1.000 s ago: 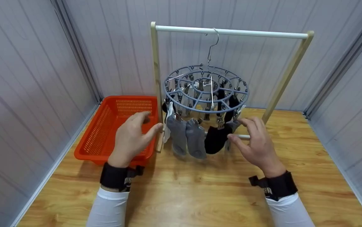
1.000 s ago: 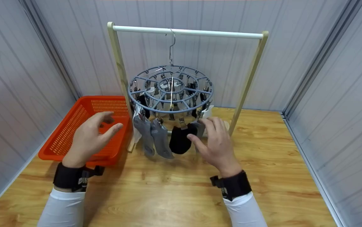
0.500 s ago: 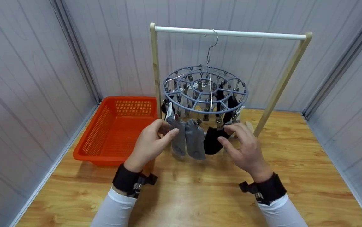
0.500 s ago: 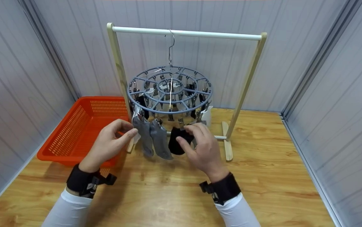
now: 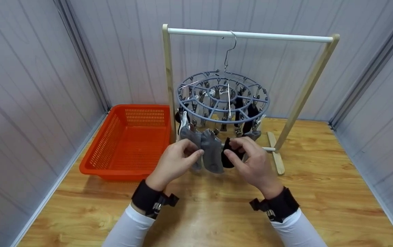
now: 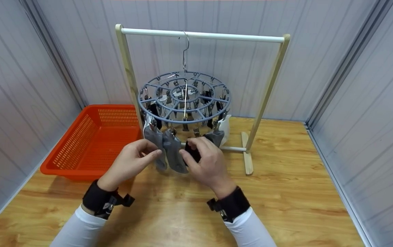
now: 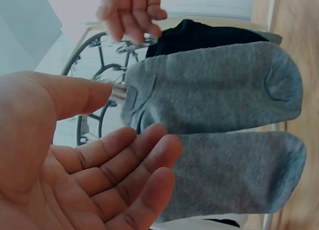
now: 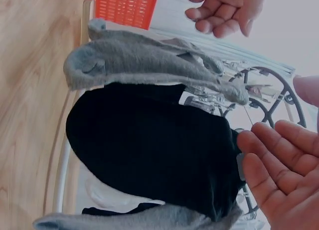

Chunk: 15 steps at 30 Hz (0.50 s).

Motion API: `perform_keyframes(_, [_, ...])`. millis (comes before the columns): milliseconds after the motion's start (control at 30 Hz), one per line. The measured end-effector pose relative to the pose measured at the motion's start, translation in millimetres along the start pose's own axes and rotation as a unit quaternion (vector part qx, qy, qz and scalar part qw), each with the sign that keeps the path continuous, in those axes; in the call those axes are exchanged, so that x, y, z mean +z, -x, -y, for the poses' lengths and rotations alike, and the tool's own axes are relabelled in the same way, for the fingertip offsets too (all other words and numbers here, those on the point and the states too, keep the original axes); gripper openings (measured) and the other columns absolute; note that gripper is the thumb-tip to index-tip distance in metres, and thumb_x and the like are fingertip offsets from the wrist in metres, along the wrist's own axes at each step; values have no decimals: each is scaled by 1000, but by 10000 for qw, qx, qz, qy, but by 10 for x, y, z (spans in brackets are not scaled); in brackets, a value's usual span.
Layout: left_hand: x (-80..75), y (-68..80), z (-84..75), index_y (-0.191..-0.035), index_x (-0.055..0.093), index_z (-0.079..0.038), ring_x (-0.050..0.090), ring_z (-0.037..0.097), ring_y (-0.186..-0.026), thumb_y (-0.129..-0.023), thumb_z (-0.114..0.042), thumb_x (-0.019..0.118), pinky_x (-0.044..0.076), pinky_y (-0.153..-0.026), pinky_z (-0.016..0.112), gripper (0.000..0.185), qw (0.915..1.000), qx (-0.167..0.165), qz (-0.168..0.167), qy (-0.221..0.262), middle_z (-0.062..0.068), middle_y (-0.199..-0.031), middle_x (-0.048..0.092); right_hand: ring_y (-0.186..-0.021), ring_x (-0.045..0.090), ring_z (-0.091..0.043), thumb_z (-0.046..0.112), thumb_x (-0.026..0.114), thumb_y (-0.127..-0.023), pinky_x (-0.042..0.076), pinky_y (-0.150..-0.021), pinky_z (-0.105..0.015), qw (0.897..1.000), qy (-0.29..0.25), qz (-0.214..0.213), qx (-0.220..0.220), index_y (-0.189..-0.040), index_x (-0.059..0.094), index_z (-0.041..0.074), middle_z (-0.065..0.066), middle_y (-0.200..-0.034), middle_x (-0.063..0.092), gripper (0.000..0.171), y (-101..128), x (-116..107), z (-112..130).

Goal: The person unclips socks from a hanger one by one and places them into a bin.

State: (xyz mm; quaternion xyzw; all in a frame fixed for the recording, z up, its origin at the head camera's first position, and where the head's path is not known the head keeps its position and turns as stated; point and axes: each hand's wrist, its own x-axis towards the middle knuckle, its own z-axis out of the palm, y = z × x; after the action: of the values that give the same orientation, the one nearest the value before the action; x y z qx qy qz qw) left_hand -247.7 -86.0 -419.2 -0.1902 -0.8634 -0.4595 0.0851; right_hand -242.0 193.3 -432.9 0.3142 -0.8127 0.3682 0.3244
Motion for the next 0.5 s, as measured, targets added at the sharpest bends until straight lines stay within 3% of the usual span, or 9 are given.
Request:
perform_keyframes(167, [53,-6,16,-104,77,-15,66,16,-83,-104,-31,81,58,-79,40,16,9996,69,-40,-262,-4,-92,73,-97,71,-20,17,82,-104,61,-82,-38,10000,25,-3,77,-127,75,3,-9,-109,73,29,-41,68,36])
perform_keyframes(500, [144,-25,59,-106,78,-12,67,15,-82,-103,-31,80,58,-77,40,19,9994,-65,115,-330,-3,-92,76,-96,70,-19,23,80,-106,61,-82,-38,9994,162,28,289,-129,74,3,-10,-109,72,31,-134,155,115])
